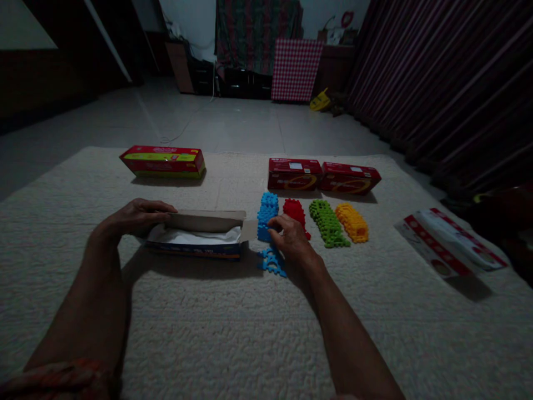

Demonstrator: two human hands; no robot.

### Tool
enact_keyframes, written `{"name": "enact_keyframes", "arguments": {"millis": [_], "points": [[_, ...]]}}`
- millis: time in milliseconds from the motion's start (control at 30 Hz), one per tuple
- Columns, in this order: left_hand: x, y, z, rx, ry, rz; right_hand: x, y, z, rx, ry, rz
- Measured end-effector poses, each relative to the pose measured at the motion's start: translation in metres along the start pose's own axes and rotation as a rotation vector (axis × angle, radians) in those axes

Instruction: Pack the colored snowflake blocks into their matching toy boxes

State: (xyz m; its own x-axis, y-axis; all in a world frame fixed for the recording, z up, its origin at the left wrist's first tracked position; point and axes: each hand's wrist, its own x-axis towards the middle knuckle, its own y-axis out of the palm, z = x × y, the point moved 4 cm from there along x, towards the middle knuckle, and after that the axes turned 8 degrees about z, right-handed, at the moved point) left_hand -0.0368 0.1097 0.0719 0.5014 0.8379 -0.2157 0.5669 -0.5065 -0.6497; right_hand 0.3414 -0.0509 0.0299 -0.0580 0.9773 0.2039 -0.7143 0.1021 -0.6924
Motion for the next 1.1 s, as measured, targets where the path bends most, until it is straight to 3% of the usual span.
{"name": "enact_keyframes", "arguments": {"millis": [300, 667, 867, 1000, 1100], "points": [[0.006, -0.002, -0.007, -0.03, -0.016, 0.021, -0.005, -0.004, 0.012, 0.037, 0.059, 0.029], [0.011, -0.004, 0.002, -0.053, 0.002, -0.015, -0.004, -0.007, -0.001, 0.219, 0.141, 0.164], [0.008, -0.003, -0.001, -0.11, 0.006, -0.02, -0.001, -0.018, 0.001, 0.162, 0.12, 0.091], [0.007, -0.002, -0.002, -0.121, 0.02, -0.044, 0.002, -0.047, 0.004, 0.101, 0.134, -0.121], [0.005, 0.0, -0.004, -0.118, -0.016, -0.04, 0.01, -0.061, 0.026, 0.078, 0.089, -0.235]]}}
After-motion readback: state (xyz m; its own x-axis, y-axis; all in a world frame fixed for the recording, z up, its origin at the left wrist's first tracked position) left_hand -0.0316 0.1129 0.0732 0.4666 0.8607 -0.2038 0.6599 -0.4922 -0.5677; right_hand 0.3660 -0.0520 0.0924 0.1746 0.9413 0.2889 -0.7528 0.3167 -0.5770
